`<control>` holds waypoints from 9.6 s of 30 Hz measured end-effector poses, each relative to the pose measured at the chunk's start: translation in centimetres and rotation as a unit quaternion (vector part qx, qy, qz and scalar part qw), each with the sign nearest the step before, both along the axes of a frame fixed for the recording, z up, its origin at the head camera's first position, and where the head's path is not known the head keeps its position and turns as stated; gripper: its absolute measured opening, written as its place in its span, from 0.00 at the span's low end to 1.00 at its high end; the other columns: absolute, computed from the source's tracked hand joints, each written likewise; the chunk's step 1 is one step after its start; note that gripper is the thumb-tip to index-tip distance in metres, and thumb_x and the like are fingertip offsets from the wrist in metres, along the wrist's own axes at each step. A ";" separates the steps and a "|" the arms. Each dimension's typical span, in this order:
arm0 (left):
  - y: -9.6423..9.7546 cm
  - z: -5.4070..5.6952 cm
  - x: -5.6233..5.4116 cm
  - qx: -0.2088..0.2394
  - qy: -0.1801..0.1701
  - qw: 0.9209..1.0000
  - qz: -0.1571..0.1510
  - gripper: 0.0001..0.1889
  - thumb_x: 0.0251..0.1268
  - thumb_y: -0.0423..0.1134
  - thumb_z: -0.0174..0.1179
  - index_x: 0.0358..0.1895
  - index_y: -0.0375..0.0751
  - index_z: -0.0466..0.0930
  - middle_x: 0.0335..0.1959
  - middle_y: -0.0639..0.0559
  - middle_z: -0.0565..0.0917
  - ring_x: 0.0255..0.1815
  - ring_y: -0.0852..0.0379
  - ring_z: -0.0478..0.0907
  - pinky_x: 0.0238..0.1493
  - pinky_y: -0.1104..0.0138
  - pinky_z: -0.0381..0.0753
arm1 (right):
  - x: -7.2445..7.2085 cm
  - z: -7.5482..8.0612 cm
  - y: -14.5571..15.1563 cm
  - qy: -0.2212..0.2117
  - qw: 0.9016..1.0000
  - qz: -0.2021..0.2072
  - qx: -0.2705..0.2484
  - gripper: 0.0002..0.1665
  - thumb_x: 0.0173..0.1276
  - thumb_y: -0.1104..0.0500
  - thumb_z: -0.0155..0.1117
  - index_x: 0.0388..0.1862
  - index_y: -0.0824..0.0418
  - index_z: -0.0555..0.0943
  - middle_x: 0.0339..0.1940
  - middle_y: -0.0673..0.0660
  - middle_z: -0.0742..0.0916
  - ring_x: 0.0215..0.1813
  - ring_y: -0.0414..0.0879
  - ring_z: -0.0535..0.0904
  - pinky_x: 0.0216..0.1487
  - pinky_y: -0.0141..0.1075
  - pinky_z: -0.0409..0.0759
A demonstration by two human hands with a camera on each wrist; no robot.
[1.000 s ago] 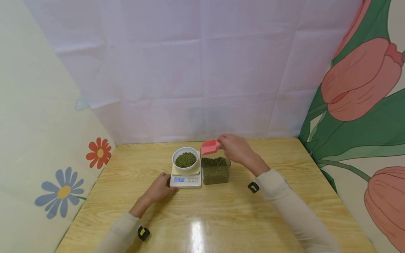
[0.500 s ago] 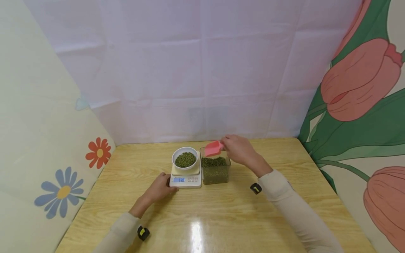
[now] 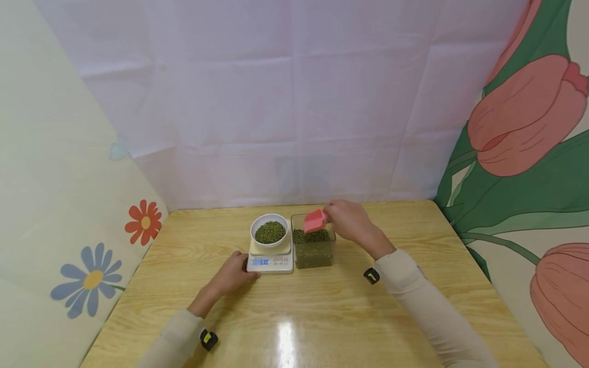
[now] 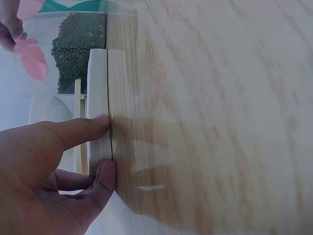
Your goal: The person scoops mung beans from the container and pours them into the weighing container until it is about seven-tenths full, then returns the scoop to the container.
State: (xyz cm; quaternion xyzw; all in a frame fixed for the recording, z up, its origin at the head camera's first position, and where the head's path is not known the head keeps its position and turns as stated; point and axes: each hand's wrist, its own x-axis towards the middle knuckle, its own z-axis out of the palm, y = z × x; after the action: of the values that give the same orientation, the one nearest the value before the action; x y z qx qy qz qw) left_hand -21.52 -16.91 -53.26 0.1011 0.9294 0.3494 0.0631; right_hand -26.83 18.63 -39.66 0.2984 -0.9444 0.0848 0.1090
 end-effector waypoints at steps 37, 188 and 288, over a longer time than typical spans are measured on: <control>-0.1 0.0 -0.1 0.000 -0.001 1.000 0.000 0.22 0.62 0.40 0.76 0.57 0.35 0.86 0.43 0.47 0.77 0.43 0.53 0.70 0.46 0.60 0.79 | -0.4 -1.5 -2.0 -0.023 0.998 -0.019 0.054 0.06 0.63 0.70 0.74 0.38 0.63 0.90 0.35 0.58 0.89 0.35 0.50 0.85 0.32 0.43 0.86; 0.0 -0.1 0.1 -0.004 0.012 1.000 -0.001 0.24 0.62 0.39 0.76 0.59 0.34 0.85 0.43 0.47 0.78 0.43 0.53 0.70 0.47 0.59 0.80 | -1.5 -3.0 -2.0 -0.077 0.997 -0.012 -0.026 0.11 0.77 0.58 0.67 0.49 0.63 0.88 0.46 0.62 0.92 0.48 0.59 0.89 0.50 0.54 0.87; 0.0 -0.2 0.0 -0.003 0.015 1.000 0.001 0.25 0.59 0.39 0.78 0.59 0.32 0.84 0.43 0.45 0.77 0.40 0.53 0.72 0.44 0.60 0.81 | -1.2 -0.4 -1.6 -0.102 0.990 -0.020 -0.099 0.12 0.83 0.57 0.59 0.51 0.64 0.84 0.44 0.60 0.90 0.47 0.55 0.86 0.55 0.55 0.86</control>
State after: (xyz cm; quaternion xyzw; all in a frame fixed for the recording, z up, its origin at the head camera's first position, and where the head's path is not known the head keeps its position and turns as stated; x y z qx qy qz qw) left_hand -21.54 -16.90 -53.50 0.1049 0.9314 0.3450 0.0495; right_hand -27.99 17.04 -40.01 0.2566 -0.9434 0.2059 0.0427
